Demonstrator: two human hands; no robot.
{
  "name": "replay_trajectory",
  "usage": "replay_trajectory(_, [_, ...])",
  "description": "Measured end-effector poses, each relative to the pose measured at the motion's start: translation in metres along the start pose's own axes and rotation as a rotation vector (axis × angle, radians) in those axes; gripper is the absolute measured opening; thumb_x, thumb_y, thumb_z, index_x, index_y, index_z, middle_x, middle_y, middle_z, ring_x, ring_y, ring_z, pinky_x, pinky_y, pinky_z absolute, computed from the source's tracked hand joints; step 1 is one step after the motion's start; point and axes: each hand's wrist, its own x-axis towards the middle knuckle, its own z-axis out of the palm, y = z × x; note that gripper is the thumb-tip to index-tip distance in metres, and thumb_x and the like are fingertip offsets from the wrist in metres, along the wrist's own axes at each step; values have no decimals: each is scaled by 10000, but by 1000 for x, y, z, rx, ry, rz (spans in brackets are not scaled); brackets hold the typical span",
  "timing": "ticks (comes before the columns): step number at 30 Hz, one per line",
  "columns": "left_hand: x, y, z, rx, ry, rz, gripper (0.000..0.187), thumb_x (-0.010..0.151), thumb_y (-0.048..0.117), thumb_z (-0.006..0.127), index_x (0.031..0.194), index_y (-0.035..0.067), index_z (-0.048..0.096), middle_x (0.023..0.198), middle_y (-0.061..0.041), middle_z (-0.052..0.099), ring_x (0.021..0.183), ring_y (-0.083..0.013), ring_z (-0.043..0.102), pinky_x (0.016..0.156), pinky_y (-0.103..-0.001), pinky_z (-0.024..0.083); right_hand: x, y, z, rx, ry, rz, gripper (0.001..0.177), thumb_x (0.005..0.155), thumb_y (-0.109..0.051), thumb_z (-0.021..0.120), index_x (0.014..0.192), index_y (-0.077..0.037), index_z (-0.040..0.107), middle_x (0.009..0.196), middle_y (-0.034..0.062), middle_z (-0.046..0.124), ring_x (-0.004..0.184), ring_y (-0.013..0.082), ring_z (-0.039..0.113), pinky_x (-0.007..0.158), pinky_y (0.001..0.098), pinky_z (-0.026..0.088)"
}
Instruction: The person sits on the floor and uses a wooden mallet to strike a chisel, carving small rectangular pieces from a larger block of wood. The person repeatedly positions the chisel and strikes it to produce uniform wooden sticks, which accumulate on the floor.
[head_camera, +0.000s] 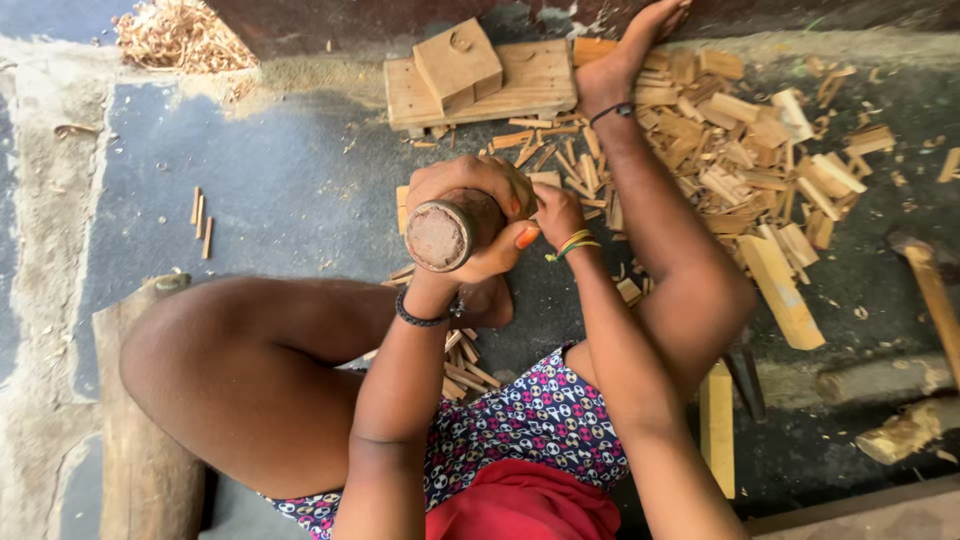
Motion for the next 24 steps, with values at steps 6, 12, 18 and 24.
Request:
replay_trajectory(6, [-10, -15, -8, 105, 31, -61, 258, 850, 105, 859, 895, 46, 611, 811, -99, 680, 704, -211, 721, 662, -290, 580, -10, 5, 19, 6, -93, 2, 222, 837, -8, 621, 1053, -5, 670, 954, 231, 699, 927, 460, 663, 763, 515, 527])
replay_trajectory(12, [-8, -29, -2, 194, -34, -56, 254, 820, 126, 856, 882, 67, 617, 785, -77, 680, 696, -211, 698, 636, -281, 560, -2, 19, 32, -81, -97, 66, 83, 893, -66, 621, 937, -4, 653, 908, 231, 698, 893, 447, 687, 766, 504, 553])
replay_trajectory(18, [-7, -36, 5, 227, -66, -54, 248, 820, 129, 855, 886, 83, 621, 791, -63, 683, 712, -216, 709, 648, -282, 563, -11, -2, 14, 105, -69, -8, 217, 870, -72, 643, 1063, 25, 662, 1028, 227, 696, 989, 456, 664, 822, 489, 538])
replay_trajectory(24, [-10, -49, 4, 193, -96, -125, 247, 813, 129, 861, 873, 89, 625, 780, -51, 686, 690, -180, 704, 661, -281, 556, -39, 34, -54, 99, 136, 74, 268, 905, -103, 645, 1139, 29, 627, 1086, 214, 681, 1026, 416, 653, 858, 463, 527])
